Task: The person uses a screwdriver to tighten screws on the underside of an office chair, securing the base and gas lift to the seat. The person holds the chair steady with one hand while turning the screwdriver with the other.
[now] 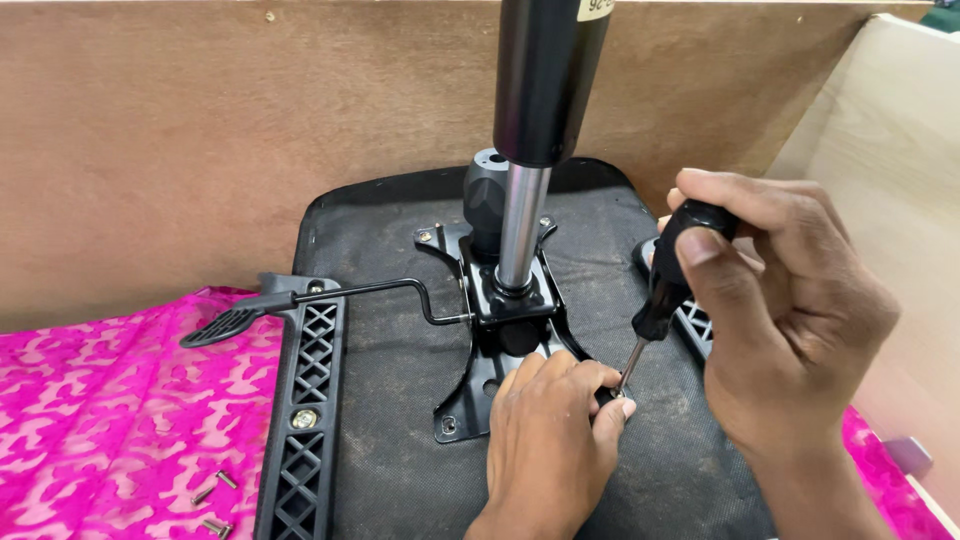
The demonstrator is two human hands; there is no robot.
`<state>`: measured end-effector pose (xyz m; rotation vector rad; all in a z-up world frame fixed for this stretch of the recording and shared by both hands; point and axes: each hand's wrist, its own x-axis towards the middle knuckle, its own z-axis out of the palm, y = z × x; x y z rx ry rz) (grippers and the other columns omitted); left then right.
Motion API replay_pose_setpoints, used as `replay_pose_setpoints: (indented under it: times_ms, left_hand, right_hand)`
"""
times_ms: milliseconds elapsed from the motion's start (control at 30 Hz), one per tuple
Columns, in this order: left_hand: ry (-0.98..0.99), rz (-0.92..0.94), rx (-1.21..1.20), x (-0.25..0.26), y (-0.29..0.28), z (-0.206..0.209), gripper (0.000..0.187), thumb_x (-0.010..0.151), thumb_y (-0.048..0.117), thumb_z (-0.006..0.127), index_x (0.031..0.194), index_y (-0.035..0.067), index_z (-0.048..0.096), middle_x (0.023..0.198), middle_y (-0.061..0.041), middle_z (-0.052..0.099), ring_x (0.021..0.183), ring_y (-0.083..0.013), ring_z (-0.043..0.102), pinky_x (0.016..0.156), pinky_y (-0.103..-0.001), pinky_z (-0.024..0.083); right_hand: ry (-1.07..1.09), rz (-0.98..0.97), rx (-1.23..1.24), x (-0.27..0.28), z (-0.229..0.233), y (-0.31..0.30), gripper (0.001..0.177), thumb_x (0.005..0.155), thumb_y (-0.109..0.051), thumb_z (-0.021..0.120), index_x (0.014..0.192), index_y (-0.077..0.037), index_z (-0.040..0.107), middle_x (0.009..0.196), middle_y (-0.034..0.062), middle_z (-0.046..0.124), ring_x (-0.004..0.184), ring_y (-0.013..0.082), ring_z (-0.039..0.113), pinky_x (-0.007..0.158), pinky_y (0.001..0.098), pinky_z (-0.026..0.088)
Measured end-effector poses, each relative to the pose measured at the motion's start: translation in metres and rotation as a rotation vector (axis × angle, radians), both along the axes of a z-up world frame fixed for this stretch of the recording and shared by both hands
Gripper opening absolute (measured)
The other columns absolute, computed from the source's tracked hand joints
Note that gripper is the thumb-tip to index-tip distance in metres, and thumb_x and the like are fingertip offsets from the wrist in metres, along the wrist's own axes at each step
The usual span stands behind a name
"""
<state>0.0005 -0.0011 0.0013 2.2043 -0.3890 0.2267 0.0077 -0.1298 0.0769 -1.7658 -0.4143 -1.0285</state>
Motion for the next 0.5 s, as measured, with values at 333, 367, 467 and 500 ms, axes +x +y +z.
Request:
replay_pose_setpoints:
  times_ms: [333, 367, 467, 500]
  left_hand:
    - [-0.026, 0.036, 0.092, 0.001, -0.007, 0.005, 0.020, 0.080, 0.030, 0.081, 0.092, 0.015, 0.078, 0.076, -0.003, 0.067, 0.081, -0.0228, 0.062, 0.079, -0.041, 0.047]
    - [-0.018, 0.033, 0.086, 0.002, -0.007, 0.006, 0.020, 0.079, 0.030, 0.082, 0.091, 0.015, 0.079, 0.075, -0.003, 0.066, 0.079, -0.0218, 0.062, 0.077, -0.040, 0.048]
    - [0.058, 0.060, -0.038, 0.001, -0.007, 0.011, 0.019, 0.078, 0.028, 0.081, 0.092, 0.015, 0.079, 0.075, 0.000, 0.064, 0.072, -0.0175, 0.062, 0.070, -0.035, 0.050]
    - [0.098, 0.083, -0.148, 0.000, -0.006, 0.014, 0.020, 0.078, 0.025, 0.079, 0.095, 0.015, 0.079, 0.076, 0.002, 0.063, 0.069, -0.0153, 0.062, 0.067, -0.034, 0.052]
  right_hand:
    - [-0.036, -0.128, 0.010, 0.003, -0.003, -0.007, 0.031, 0.090, -0.018, 0.083, 0.117, -0.007, 0.074, 0.099, -0.0018, 0.053, 0.076, 0.0006, 0.043, 0.052, 0.0123, 0.034]
    - [-0.052, -0.120, -0.001, 0.002, -0.003, -0.009, 0.031, 0.093, -0.018, 0.082, 0.120, -0.007, 0.073, 0.100, -0.0018, 0.053, 0.077, 0.0000, 0.045, 0.053, 0.0117, 0.038]
    - [-0.059, -0.081, -0.016, -0.004, -0.005, -0.011, 0.029, 0.100, -0.017, 0.082, 0.125, -0.006, 0.073, 0.103, -0.0011, 0.052, 0.079, -0.0007, 0.050, 0.055, 0.0111, 0.045]
    - [-0.054, -0.068, -0.009, -0.007, -0.005, -0.012, 0.027, 0.100, -0.016, 0.082, 0.123, -0.006, 0.073, 0.104, -0.0008, 0.052, 0.079, -0.0006, 0.050, 0.056, 0.0114, 0.045]
